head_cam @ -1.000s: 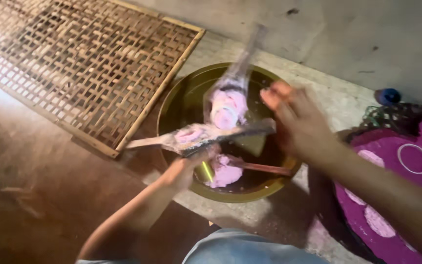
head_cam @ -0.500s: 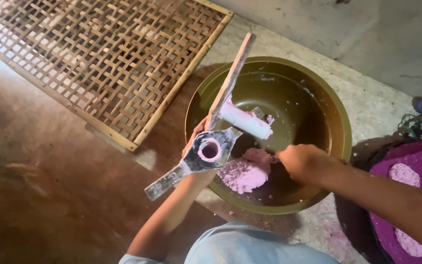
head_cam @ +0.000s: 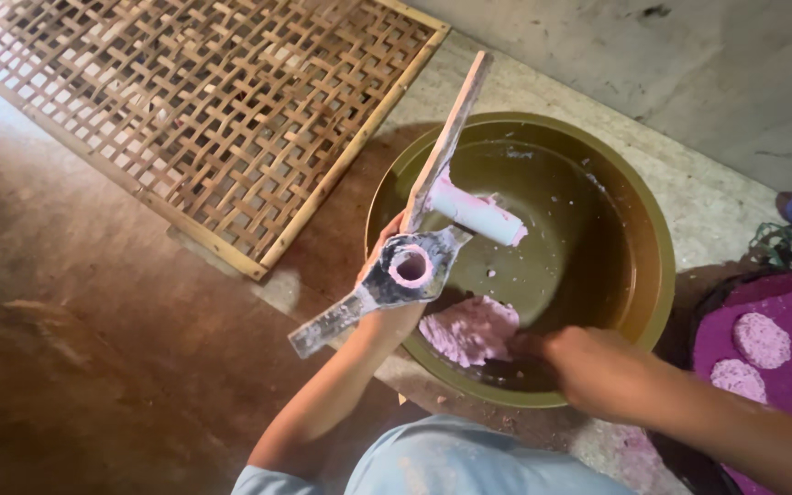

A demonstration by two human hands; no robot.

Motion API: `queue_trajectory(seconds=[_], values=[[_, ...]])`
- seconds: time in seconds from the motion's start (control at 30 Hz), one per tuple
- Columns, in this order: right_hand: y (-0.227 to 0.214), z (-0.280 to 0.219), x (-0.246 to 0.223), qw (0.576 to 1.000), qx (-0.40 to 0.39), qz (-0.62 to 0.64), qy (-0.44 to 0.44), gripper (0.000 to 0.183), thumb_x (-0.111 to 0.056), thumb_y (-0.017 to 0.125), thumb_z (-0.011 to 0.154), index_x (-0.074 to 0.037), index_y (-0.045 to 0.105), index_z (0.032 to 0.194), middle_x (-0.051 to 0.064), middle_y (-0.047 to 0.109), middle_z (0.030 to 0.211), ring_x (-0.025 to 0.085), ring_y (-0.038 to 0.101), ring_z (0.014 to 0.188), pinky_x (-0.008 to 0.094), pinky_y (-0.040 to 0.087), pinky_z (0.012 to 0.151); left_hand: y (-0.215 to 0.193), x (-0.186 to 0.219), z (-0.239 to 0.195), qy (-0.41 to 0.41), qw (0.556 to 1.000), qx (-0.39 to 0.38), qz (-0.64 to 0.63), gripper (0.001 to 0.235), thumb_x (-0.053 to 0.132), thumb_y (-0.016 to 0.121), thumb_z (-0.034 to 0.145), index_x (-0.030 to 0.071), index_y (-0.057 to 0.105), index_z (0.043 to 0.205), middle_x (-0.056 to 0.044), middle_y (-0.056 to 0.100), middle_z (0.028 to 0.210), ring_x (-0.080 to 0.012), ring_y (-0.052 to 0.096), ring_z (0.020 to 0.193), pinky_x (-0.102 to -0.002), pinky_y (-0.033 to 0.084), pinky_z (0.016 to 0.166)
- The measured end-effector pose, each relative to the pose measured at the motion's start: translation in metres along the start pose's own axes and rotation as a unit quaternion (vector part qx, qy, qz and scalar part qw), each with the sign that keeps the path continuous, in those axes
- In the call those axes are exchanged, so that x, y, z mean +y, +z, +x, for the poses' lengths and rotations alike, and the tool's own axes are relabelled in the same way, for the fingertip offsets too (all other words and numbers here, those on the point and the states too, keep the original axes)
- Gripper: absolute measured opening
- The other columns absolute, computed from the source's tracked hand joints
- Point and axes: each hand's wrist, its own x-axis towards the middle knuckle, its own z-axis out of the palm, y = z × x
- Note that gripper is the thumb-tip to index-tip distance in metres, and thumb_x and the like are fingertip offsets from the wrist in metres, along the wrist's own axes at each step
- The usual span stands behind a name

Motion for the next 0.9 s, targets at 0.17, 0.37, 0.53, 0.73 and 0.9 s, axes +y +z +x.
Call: queue_trajectory(seconds=[0.17,0.37,0.53,0.73,0.9], values=[[-0.031,-0.059,0.034,0.992,0.078,0.097,-0.027,0.041,-0.025,0.066,0.094,-0.026,0.069,0.135,0.003,0.082,0.099,0.019,0.078,0.077,0.034,0.061,0.079,-0.022,0.0,0.02,0.09,0.992,-0.002,0.088,0.063,0.03,0.08,0.082,0.018,0.058,0.14,-0.001,0.069,0.136,-0.015,0.073,0.11,-0.027,0.058,0.092],[-0.068,-0.06,0.064,0.924,0.175,0.229,-0.252,0.032,-0.021,0.064,0.094,-0.01,0.075,0.123,0.007,0.081,0.099,0.024,0.077,0.083,0.035,0.061,0.077,-0.028,0.019,0.018,0.3,0.944,-0.075,0.11,0.066,0.028,0.08,0.077,0.011,0.057,0.136,-0.008,0.064,0.142,-0.0273,0.069,0.118,-0.035,0.057,0.095],[-0.093,-0.056,0.009,0.918,0.356,-0.147,-0.1,0.031,-0.03,0.065,0.084,-0.027,0.076,0.113,-0.004,0.076,0.092,0.022,0.072,0.083,0.041,0.056,0.066,-0.021,0.04,0.017,0.193,0.932,-0.235,0.198,0.09,0.042,0.083,0.073,0.011,0.049,0.15,-0.011,0.064,0.126,-0.03,0.069,0.101,-0.04,0.057,0.082],[-0.029,-0.021,-0.039,0.793,0.418,-0.411,-0.165,0.011,-0.018,0.063,0.082,-0.011,0.065,0.09,0.003,0.063,0.082,0.02,0.066,0.066,0.033,0.048,0.05,0.003,0.024,0.001,0.315,0.938,-0.13,0.065,0.055,0.018,0.072,0.084,0.006,0.061,0.136,-0.014,0.065,0.134,-0.0333,0.068,0.117,-0.04,0.055,0.098],[-0.041,-0.084,-0.01,0.857,0.416,-0.288,-0.094,0.036,-0.011,0.065,0.075,-0.013,0.068,0.111,0.004,0.066,0.087,0.021,0.069,0.068,0.036,0.054,0.055,-0.024,0.012,0.015,0.173,0.974,-0.131,0.069,0.042,0.027,0.073,0.093,0.014,0.065,0.132,-0.011,0.069,0.128,-0.0262,0.07,0.112,-0.037,0.057,0.094]])
